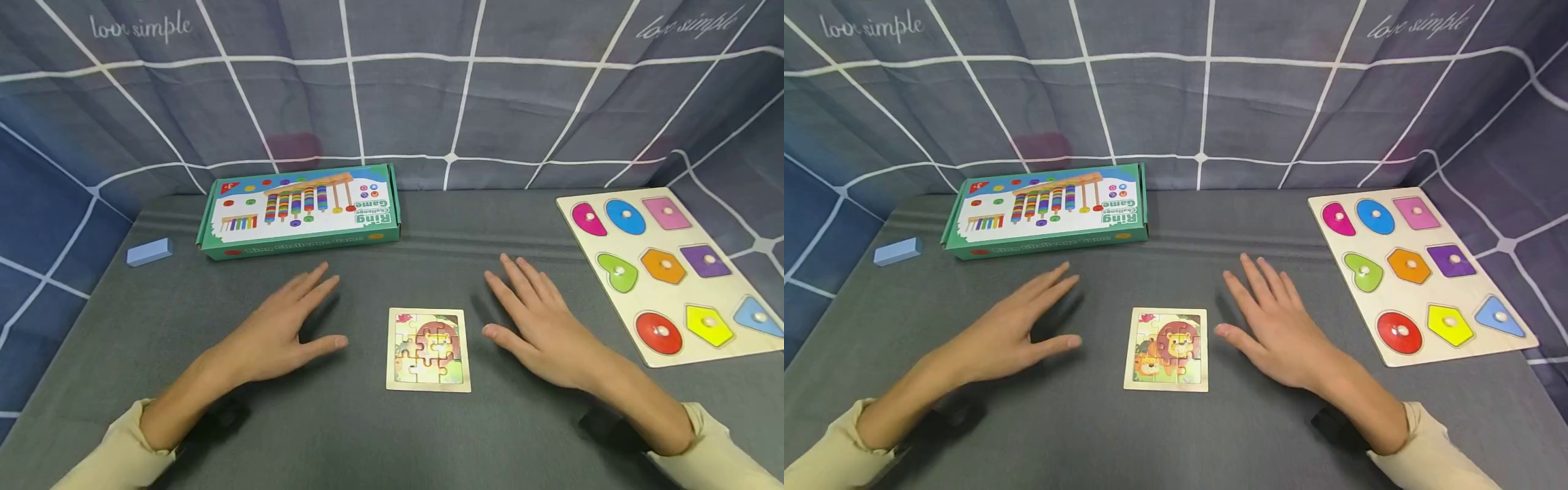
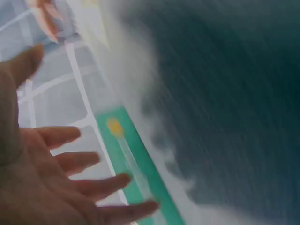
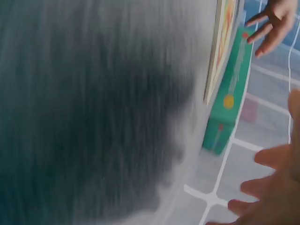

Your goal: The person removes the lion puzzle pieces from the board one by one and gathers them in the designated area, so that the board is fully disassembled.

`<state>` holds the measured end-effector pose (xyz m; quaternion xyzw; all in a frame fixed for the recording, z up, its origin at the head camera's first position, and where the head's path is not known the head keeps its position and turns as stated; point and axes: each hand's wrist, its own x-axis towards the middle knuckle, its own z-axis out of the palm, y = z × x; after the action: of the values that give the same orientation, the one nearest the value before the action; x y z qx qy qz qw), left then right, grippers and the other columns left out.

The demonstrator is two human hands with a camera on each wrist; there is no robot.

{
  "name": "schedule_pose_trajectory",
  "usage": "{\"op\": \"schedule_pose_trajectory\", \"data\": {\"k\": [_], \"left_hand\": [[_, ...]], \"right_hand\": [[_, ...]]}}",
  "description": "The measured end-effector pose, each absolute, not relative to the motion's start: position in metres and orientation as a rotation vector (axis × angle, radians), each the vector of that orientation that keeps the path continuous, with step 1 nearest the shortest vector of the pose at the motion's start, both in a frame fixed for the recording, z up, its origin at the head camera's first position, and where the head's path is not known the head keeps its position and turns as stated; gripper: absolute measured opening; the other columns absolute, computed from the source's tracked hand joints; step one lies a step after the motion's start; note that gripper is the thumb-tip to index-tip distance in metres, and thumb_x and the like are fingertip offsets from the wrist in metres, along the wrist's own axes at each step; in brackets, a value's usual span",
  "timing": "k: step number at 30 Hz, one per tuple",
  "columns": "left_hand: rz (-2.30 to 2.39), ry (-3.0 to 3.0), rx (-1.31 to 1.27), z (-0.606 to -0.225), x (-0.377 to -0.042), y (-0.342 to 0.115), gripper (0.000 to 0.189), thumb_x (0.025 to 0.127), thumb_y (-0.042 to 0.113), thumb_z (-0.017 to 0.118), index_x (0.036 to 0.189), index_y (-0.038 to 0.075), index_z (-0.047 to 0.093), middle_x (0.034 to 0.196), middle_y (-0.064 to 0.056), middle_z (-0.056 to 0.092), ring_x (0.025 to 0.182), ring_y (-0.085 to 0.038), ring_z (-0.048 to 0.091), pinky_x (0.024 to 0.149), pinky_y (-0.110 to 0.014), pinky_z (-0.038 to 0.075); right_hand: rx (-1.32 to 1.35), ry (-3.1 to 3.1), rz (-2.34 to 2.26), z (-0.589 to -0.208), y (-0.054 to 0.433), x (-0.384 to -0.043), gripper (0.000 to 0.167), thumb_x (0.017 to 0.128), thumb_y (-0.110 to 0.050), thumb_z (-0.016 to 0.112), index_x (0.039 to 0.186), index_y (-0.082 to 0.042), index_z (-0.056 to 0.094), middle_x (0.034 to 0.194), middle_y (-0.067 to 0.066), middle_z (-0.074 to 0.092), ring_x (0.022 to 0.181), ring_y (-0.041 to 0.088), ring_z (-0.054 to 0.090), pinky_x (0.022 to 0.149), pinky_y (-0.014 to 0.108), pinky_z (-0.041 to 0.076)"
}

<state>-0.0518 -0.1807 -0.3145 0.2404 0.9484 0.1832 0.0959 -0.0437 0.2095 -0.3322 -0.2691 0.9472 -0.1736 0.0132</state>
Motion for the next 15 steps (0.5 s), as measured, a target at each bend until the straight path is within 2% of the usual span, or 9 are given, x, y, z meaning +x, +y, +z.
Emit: {"op": "schedule_pose_trajectory", "data": {"k": [4,6,9,12,15], "left_hand": [[0.813,2.658,0.71,-0.31,-0.035,-0.16,0.072,0.088,0.054,0.069,0.144,0.013,0.05,0.154,-0.006,0.038,0.135,-0.03,0.042,0.101,-0.056,0.038],[0.839,2.62,0.738,-0.31,-0.028,-0.15,0.064,0.088,0.051,0.071,0.138,0.013,0.057,0.146,-0.003,0.045,0.126,-0.024,0.051,0.095,-0.052,0.043],[0.832,2.553,0.78,-0.313,-0.023,-0.139,0.057,0.089,0.047,0.071,0.133,0.012,0.061,0.138,-0.001,0.049,0.105,-0.016,0.057,0.083,-0.043,0.047],[0.85,2.483,0.795,-0.319,-0.024,-0.131,0.054,0.089,0.042,0.074,0.131,0.01,0.063,0.134,-0.002,0.05,0.089,-0.009,0.056,0.074,-0.033,0.047],[0.926,2.433,0.79,-0.328,-0.029,-0.126,0.05,0.086,0.034,0.078,0.127,0.008,0.066,0.131,-0.004,0.05,0.085,-0.007,0.057,0.069,-0.027,0.048]], "right_hand": [[-0.933,2.961,-0.753,-0.333,0.19,-0.037,0.066,0.094,-0.036,0.067,0.148,-0.008,0.042,0.156,0.01,0.032,0.141,0.029,0.029,0.106,0.055,0.03],[-0.965,2.957,-0.861,-0.332,0.179,-0.035,0.059,0.091,-0.031,0.072,0.14,-0.007,0.051,0.145,0.007,0.045,0.131,0.024,0.043,0.1,0.05,0.039],[-0.954,2.893,-1.028,-0.329,0.163,-0.034,0.045,0.09,-0.023,0.075,0.13,-0.008,0.06,0.128,0.002,0.056,0.109,0.017,0.057,0.087,0.041,0.049],[-0.896,2.777,-1.153,-0.328,0.151,-0.035,0.039,0.088,-0.017,0.075,0.124,-0.009,0.063,0.119,0.0,0.059,0.089,0.012,0.06,0.073,0.033,0.051],[-0.85,2.683,-1.201,-0.331,0.141,-0.038,0.039,0.087,-0.014,0.077,0.123,-0.007,0.064,0.115,0.001,0.061,0.081,0.011,0.059,0.068,0.029,0.05]]}}
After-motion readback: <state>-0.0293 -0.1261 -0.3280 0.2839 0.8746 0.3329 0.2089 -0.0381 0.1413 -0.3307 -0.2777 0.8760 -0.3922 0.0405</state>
